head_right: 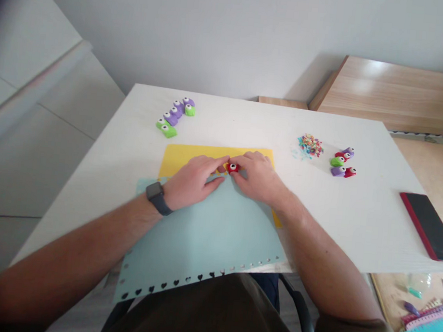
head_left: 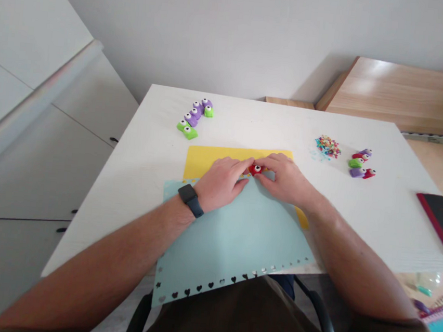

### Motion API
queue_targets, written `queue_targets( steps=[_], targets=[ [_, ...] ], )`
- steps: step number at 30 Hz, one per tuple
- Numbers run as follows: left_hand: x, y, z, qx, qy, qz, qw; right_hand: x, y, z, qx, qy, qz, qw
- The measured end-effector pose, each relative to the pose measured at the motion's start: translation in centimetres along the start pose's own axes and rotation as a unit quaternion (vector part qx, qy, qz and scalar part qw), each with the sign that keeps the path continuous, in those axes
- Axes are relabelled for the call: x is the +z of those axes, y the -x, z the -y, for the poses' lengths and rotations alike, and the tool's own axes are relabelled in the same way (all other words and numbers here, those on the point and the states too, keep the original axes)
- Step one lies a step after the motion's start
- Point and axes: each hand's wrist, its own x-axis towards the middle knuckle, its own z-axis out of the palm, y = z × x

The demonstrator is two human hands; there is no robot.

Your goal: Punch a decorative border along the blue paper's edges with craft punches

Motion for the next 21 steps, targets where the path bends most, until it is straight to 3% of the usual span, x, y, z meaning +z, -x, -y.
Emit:
queue_targets(
  steps=[21],
  targets=[
    [-0.01,0.05,0.02,-0.006,0.003,-0.003,1.0,0.05,-0.05,-0.19,0.011,-0.008,-0.001,1.0]
  ],
)
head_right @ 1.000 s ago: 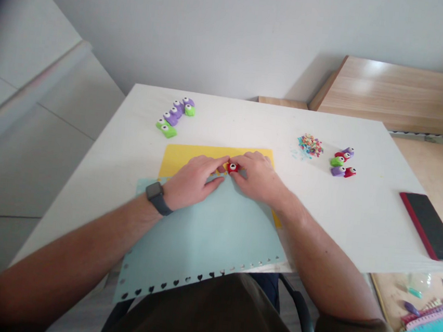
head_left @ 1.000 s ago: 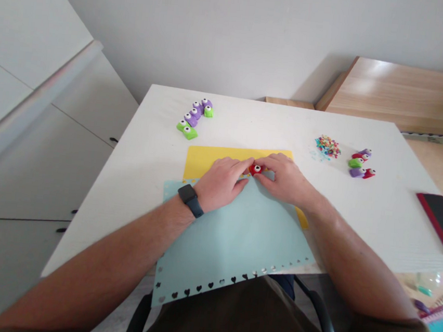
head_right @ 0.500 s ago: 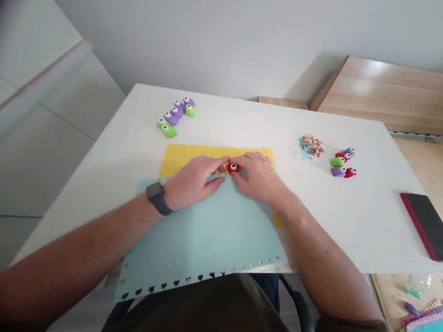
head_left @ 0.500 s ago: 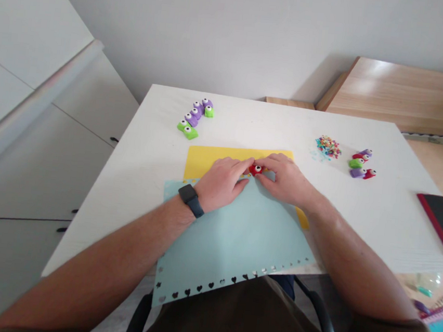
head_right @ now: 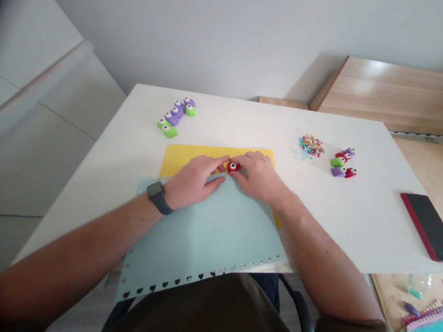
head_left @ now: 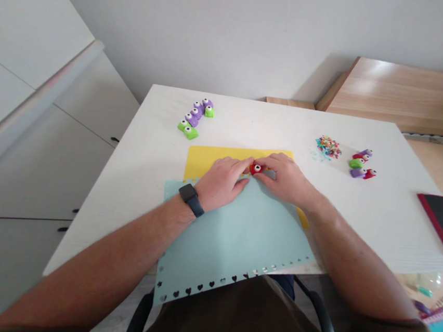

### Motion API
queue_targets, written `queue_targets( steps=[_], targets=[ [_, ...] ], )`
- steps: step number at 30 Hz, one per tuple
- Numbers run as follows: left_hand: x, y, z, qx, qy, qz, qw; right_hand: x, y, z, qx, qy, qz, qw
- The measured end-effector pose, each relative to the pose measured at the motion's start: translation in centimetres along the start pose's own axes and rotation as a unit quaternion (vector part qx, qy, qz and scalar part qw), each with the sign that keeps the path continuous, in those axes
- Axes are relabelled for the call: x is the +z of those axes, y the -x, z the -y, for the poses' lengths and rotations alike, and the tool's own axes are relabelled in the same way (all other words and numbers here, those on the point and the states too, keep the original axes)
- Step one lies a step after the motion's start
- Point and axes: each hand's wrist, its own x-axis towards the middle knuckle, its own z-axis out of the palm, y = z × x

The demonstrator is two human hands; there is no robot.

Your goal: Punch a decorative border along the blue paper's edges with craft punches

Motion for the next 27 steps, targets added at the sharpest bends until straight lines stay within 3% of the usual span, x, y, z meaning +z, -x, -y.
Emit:
queue_targets(
  steps=[15,27],
  targets=[
    [-0.2,0.0,0.0,0.012,-0.002,0.001,1.0,0.2,0.1,-0.3,-0.007,-0.013,-0.016,1.0],
    [0.2,-1.5,-0.3,0.015,-0.005,-0.019,1.0,0.5,-0.1,-0.3,0.035,-0.012,-0.003,0.999]
  ],
)
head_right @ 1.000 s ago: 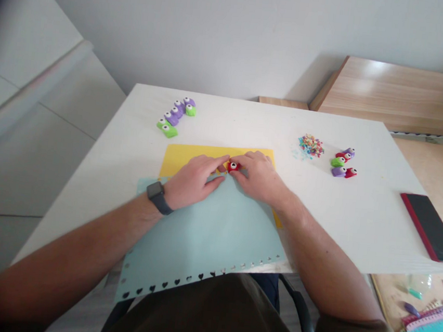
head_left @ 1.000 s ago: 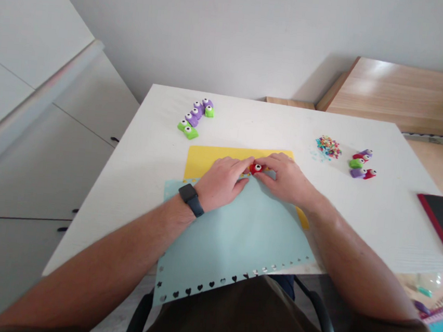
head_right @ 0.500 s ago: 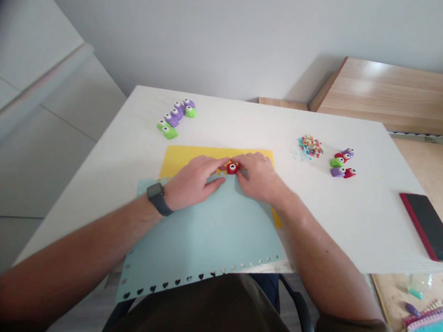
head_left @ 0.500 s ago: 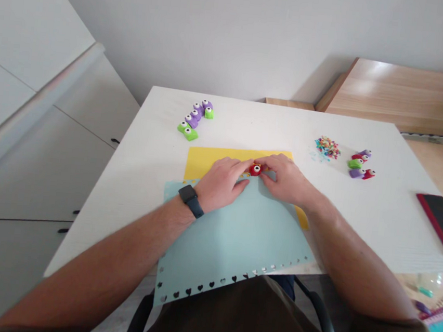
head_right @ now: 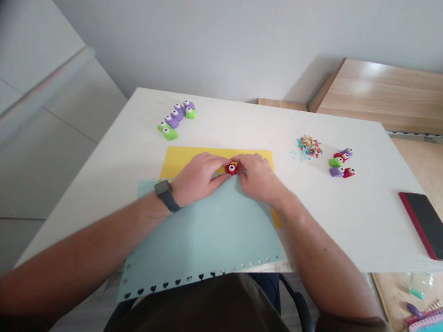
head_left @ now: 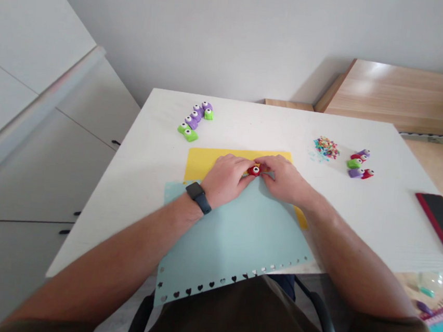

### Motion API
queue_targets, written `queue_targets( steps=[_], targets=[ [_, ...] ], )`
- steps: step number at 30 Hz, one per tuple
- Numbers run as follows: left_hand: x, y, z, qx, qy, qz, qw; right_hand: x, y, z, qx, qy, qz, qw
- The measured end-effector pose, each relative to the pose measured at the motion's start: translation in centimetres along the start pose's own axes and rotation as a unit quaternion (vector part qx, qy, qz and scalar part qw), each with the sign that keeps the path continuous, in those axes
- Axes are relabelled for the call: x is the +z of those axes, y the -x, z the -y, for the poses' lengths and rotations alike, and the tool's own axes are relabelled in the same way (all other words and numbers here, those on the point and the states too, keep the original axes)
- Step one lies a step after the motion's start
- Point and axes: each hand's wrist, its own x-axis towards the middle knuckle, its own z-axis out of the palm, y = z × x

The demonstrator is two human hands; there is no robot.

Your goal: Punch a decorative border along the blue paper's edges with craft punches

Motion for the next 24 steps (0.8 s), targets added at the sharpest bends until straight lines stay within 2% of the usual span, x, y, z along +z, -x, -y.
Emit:
queue_targets(
  steps=[9,17,24],
  targets=[
    [0.19,-0.35,0.21,0.004,-0.018,0.003,1.0,0.2,-0.07,-0.04,0.006,0.001,-0.012,1.0],
    [-0.14,-0.26,0.22,0.009,-0.02,-0.002,1.0,0.09,-0.15,0.13,0.007,0.001,0.0,1.0],
    [-0.34,-0.15,0.39,-0.009,-0.034,-0.013,0.999,0.0,-0.03,0.33,0.009,0.0,0.001,1.0]
  ],
)
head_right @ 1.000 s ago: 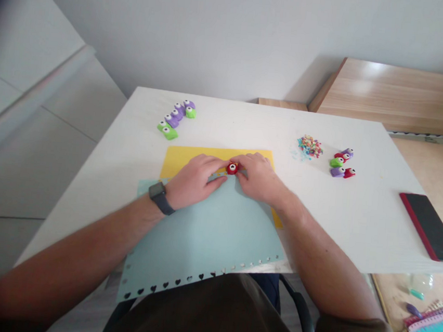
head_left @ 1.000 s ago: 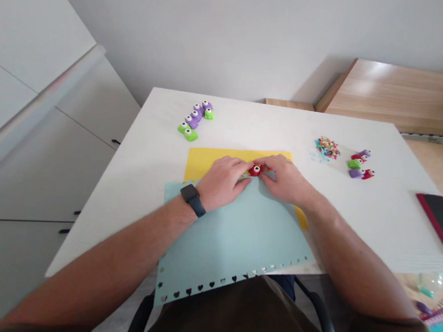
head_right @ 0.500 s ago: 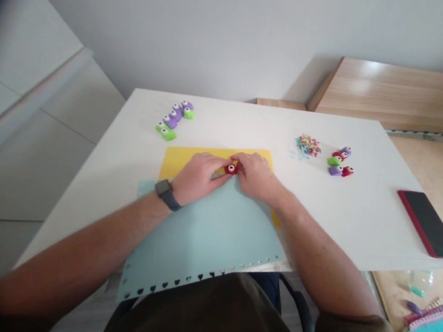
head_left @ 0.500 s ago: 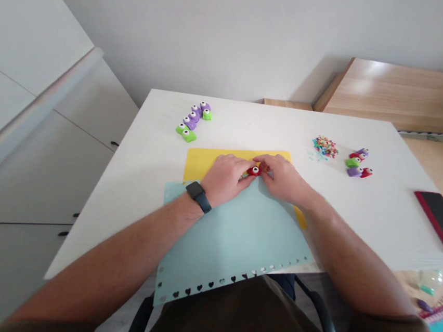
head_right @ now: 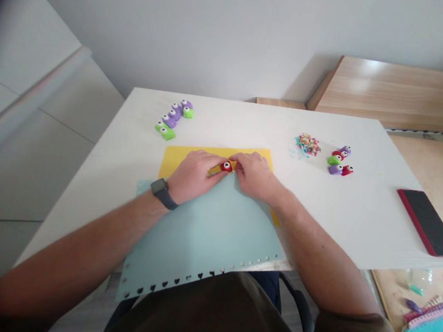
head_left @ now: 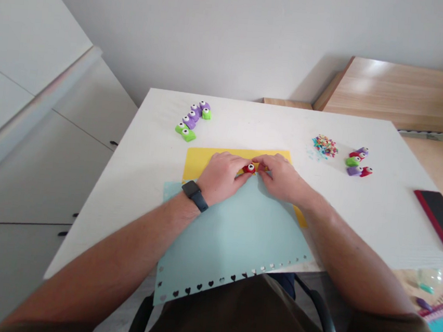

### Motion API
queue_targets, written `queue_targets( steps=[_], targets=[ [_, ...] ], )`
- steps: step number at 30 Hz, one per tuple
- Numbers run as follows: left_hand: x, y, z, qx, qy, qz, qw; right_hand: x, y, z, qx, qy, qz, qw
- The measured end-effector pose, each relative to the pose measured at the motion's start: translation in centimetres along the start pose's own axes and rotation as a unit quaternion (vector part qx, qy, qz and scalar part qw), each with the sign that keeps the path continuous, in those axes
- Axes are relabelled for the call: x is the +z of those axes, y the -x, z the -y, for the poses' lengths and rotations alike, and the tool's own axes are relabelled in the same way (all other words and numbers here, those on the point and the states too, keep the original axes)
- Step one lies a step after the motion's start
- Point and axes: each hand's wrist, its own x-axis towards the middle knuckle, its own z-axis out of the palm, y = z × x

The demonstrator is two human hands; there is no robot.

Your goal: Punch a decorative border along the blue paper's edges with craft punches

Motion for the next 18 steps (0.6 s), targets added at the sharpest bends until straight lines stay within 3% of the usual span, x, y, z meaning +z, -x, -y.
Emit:
queue_targets(
  steps=[18],
  targets=[
    [0.62,-0.12,0.41,0.02,0.039,-0.006,0.999,0.18,-0.08,0.09,0.006,0.007,-0.015,1.0]
  ],
)
